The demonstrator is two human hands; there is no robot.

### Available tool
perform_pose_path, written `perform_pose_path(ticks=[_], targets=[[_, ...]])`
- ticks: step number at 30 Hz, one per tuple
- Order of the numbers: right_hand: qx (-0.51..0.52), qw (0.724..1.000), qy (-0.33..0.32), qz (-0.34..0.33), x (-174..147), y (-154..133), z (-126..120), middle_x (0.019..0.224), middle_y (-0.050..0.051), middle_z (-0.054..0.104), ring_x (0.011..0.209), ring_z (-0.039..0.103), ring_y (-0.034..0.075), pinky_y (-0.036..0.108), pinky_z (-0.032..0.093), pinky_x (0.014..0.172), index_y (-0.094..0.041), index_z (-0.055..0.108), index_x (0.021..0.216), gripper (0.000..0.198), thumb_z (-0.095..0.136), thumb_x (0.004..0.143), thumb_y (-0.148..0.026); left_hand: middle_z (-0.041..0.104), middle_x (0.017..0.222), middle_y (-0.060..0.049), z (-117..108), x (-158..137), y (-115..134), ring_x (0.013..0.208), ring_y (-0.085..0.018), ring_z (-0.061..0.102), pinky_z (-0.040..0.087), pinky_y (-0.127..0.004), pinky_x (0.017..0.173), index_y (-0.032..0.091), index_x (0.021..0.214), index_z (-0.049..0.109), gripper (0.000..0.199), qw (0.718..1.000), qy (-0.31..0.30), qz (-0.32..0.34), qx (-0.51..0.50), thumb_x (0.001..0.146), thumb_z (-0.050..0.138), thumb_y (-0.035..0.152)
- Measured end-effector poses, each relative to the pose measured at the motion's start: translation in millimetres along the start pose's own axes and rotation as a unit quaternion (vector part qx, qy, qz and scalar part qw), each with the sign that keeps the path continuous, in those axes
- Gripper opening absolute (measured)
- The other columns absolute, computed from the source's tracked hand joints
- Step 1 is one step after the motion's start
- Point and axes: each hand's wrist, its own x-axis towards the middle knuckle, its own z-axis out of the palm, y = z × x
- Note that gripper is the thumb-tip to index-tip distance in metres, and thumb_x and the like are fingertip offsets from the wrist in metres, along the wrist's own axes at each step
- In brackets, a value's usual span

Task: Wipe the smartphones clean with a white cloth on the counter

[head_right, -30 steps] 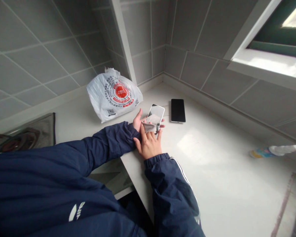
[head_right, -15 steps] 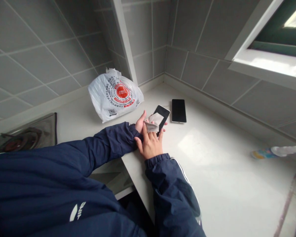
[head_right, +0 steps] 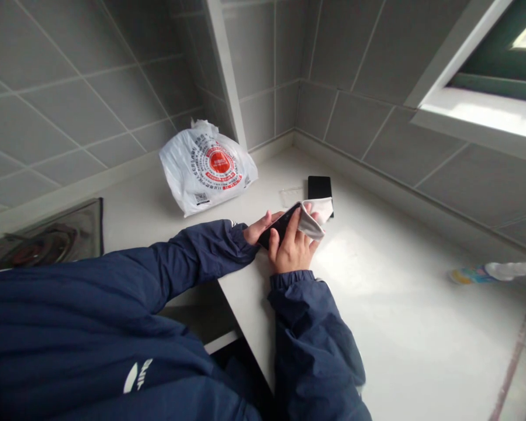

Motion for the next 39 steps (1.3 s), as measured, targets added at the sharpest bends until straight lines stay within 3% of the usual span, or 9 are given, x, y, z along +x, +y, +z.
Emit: perform_pose_path(ticks=[6,11,15,18,22,26,30,35,39], targets=[[0.013,0.999,-0.038,-0.031,-5,-8,4,0.164,0.023,0.035,0.155,0.027,0.04,0.068,0.02,0.121,-0.009,0.019,0.164,0.074,0.04,0.104,-0.047,0.074,0.122,-0.013,-4,1,3,0.12,-0.025,0.068,0.039,-0.041,0.116,0.013,0.147,0.055,0.061,0.999,-0.003,0.005,-0.044,0.11,0.014,0.04],[0.056,0.988,-0.088,-0.118,-11,-17,4,0.155,0.016,0.052,0.15,0.04,0.03,0.063,0.007,0.128,-0.014,0.044,0.154,0.054,0.042,0.105,-0.037,0.076,0.104,-0.018,-8,0,15,0.101,-0.031,0.075,0.05,-0.05,0.103,0.009,0.134,0.061,0.08,0.994,0.044,-0.074,-0.062,0.104,0.013,0.065],[0.07,0.987,-0.084,-0.119,-12,-14,5,0.146,0.011,0.062,0.138,0.056,0.026,0.061,0.005,0.128,-0.019,0.055,0.146,0.044,0.043,0.106,-0.033,0.076,0.109,-0.016,-8,1,23,0.101,-0.031,0.075,0.052,-0.05,0.099,0.013,0.138,0.059,0.076,0.994,0.047,-0.062,-0.082,0.105,0.014,0.063],[0.052,0.993,-0.073,-0.074,-11,-9,7,0.153,0.015,0.055,0.141,0.052,0.03,0.064,0.014,0.126,-0.017,0.046,0.153,0.052,0.043,0.105,-0.034,0.075,0.116,-0.015,-7,4,20,0.107,-0.029,0.074,0.049,-0.046,0.105,0.015,0.143,0.057,0.068,0.992,0.054,-0.038,-0.106,0.107,0.017,0.057],[0.012,0.999,-0.025,-0.025,-6,1,8,0.163,0.024,0.036,0.154,0.029,0.04,0.067,0.026,0.12,-0.008,0.024,0.163,0.072,0.045,0.103,-0.041,0.073,0.121,-0.015,-6,7,9,0.117,-0.027,0.07,0.044,-0.042,0.112,0.011,0.145,0.055,0.063,0.995,0.035,-0.028,-0.09,0.108,0.017,0.045],[-0.007,1.0,0.015,-0.003,-2,4,7,0.164,0.03,0.029,0.156,0.022,0.043,0.068,0.027,0.119,-0.003,0.015,0.164,0.081,0.045,0.102,-0.046,0.074,0.121,-0.014,-6,6,3,0.12,-0.027,0.068,0.044,-0.04,0.111,0.012,0.146,0.055,0.061,0.998,0.015,-0.027,-0.048,0.108,0.018,0.042],[-0.005,1.0,-0.002,-0.01,-4,-2,8,0.165,0.027,0.03,0.157,0.02,0.042,0.069,0.024,0.12,-0.005,0.018,0.163,0.079,0.043,0.102,-0.047,0.074,0.121,-0.015,-5,5,5,0.12,-0.025,0.068,0.042,-0.04,0.113,0.012,0.148,0.052,0.064,0.998,0.007,-0.02,-0.058,0.108,0.011,0.039],[0.035,0.994,-0.064,-0.079,-9,-11,8,0.156,0.019,0.05,0.148,0.042,0.035,0.071,0.009,0.123,-0.013,0.038,0.158,0.06,0.044,0.104,-0.04,0.073,0.12,-0.018,-7,3,13,0.111,-0.029,0.072,0.047,-0.044,0.109,0.01,0.146,0.054,0.071,0.995,0.01,-0.029,-0.09,0.107,0.016,0.055],[0.078,0.984,-0.078,-0.137,-8,-15,1,0.121,0.01,0.077,0.115,0.068,0.026,0.064,0.005,0.126,-0.017,0.064,0.136,0.039,0.051,0.103,-0.035,0.072,0.12,-0.021,-14,0,22,0.104,-0.033,0.074,0.054,-0.049,0.098,0.01,0.143,0.056,0.078,0.993,0.033,-0.063,-0.09,0.103,0.019,0.066]])
